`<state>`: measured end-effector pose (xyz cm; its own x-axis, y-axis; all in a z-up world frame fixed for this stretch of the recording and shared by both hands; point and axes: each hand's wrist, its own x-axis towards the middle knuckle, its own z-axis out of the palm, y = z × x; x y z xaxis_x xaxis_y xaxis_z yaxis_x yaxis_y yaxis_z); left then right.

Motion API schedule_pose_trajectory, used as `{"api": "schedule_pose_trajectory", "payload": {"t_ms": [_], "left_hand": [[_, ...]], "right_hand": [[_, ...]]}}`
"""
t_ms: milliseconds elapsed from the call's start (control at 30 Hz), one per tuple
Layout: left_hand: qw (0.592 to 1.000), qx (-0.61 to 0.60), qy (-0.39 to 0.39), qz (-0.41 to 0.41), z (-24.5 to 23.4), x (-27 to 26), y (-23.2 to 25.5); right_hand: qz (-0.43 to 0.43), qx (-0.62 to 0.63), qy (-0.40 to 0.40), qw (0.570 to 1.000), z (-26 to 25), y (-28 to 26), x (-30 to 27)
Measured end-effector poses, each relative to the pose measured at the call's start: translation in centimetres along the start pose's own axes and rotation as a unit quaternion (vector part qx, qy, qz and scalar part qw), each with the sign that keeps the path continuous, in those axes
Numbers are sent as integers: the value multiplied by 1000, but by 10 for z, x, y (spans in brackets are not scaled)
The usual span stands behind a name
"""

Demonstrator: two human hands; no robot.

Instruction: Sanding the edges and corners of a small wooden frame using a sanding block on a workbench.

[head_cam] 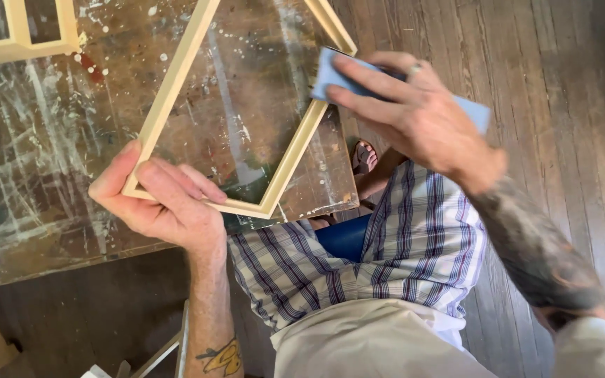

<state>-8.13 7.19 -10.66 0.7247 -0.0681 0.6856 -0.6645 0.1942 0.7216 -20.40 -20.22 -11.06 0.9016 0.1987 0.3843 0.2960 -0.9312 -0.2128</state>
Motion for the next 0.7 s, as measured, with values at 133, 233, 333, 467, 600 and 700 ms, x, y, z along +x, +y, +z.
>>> {"api": "schedule_pose_trajectory", "payload": {"t_ms": [133,233,333,467,600,700], "left_hand": [[999,41,15,-16,5,1,6],[999,41,17,-12,3,1,5],[999,35,21,-18,4,2,3],[998,47,20,-26,4,4,6],[999,38,12,-18,3,3,4],[999,41,16,-29,5,1,6]], "right_hand": [[4,-5,-2,1000,13,13,5],[20,-21,-23,999,7,21,-22],[39,3,-37,999,-9,20,-41],[28,20,-15,999,7,25,-43],[17,41,-14,999,2,8,3],[5,21,-12,1000,3,14,-1]]}}
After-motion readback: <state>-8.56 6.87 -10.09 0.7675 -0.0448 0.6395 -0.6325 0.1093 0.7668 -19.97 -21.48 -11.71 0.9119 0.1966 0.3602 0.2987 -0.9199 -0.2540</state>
